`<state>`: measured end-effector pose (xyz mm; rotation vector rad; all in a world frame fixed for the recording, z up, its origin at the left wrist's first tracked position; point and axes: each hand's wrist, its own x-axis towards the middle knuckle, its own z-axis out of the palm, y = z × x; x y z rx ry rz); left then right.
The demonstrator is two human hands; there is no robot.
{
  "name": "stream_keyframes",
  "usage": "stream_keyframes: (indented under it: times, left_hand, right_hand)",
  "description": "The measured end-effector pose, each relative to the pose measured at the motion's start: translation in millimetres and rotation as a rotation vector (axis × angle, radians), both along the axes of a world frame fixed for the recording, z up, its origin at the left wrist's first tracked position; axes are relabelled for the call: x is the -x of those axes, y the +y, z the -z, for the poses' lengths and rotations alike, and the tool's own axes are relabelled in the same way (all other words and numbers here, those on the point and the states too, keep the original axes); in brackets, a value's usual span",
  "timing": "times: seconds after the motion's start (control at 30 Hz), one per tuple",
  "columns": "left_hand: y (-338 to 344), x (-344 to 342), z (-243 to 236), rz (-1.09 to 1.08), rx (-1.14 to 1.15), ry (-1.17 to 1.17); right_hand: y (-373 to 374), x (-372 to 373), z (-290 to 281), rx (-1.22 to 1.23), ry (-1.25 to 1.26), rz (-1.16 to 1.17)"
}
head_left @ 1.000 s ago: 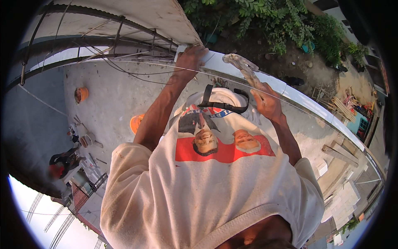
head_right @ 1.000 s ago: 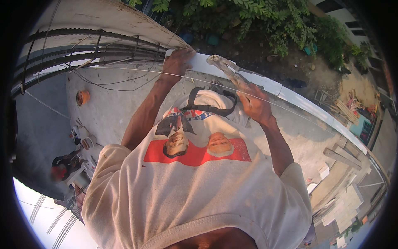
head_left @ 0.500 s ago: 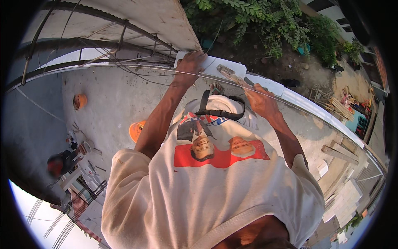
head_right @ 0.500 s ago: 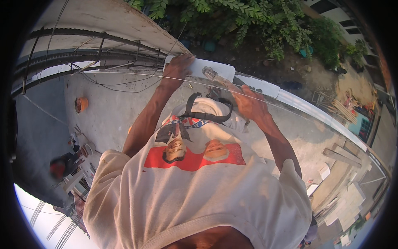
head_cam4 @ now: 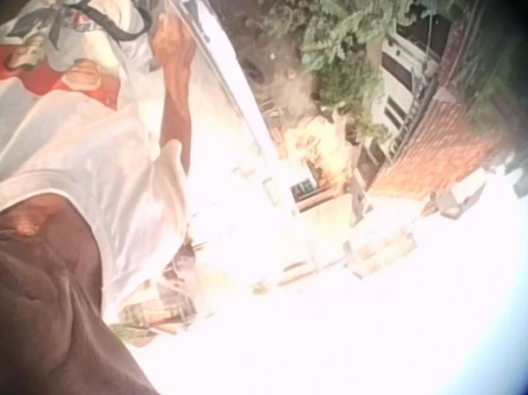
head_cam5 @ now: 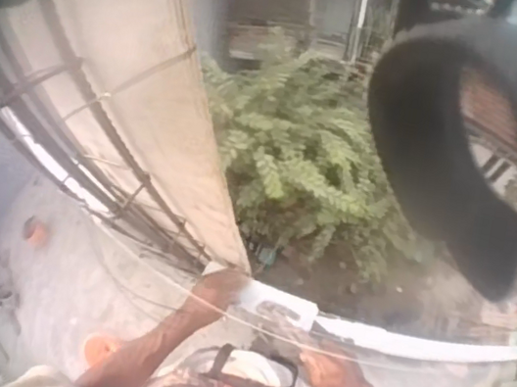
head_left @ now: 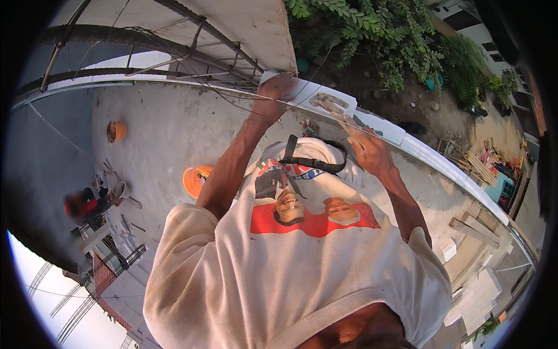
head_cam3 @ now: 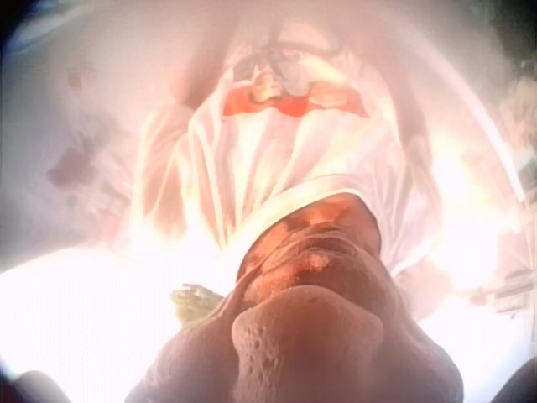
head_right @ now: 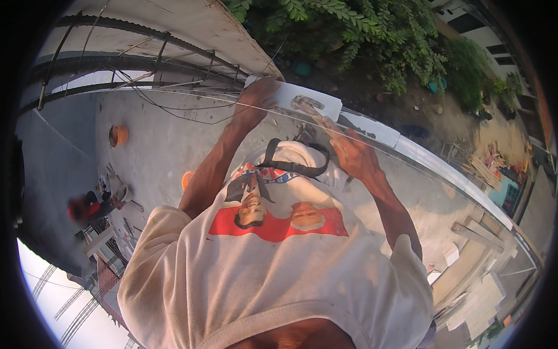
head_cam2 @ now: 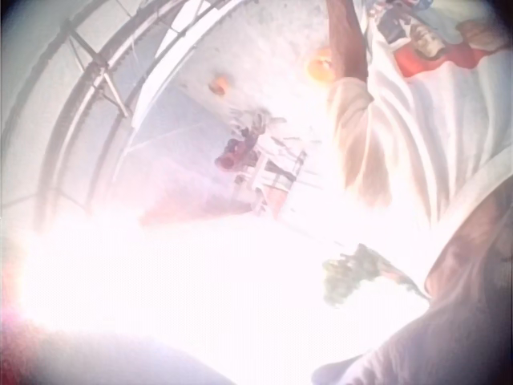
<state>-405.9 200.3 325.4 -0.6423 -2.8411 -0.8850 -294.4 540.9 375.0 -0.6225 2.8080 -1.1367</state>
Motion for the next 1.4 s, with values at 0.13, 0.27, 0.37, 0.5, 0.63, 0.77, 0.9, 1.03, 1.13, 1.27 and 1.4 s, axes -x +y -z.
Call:
stream_keyframes:
  times: [0.13, 0.27, 0.37, 0.5, 0.63, 0.77, 0.9, 1.03, 1.13, 1.27, 1.4]
  left_hand:
    - [-19.9, -29.5, 4.1, -0.274, -0.147, 0.051]
    - [-23.8, -32.6, 4.1, -0.380, -0.189, 0.013]
    - [-27.4, -27.0, 10.7, -0.320, -0.103, 0.078]
    - [-28.1, -24.7, 13.3, -0.287, -0.053, 0.146]
    - [-30.1, -20.5, 16.5, -0.230, -0.033, 0.216]
    - [-30.1, -20.2, 13.6, -0.187, 0.029, 0.215]
    - [-29.3, -21.6, 11.3, -0.189, 0.023, 0.232]
    - [-25.8, -23.7, 6.6, -0.200, -0.001, 0.233]
    - [-24.2, -26.8, -4.6, -0.164, 0.010, 0.238]
    - [-26.3, -30.6, -6.1, -0.172, 0.009, 0.275]
    - [-26.2, -31.3, -9.5, -0.190, -0.007, 0.254]
  right_hand:
    - [-3.1, 4.4, 15.1, 0.038, 0.247, -0.010]
    - [-16.2, 12.8, -7.6, 0.111, 0.131, 0.020]
    - [-17.8, 17.6, -10.5, 0.025, 0.008, -0.023]
    - [-18.1, 27.0, -6.9, -0.174, -0.061, -0.072]
    - [-15.3, 21.2, 9.1, -0.021, 0.217, -0.069]
    - [-19.6, 28.2, -3.6, -0.172, -0.043, -0.106]
    - [-13.9, 26.8, -0.1, -0.261, -0.021, -0.138]
    - [-18.4, 9.9, 5.7, -0.206, 0.130, -0.072]
    - [-23.0, 10.5, -6.3, -0.247, -0.019, -0.067]
    - [-21.1, -5.7, -7.2, -0.190, 0.004, -0.063]
    - [-25.4, -3.4, -14.9, -0.233, -0.011, -0.042]
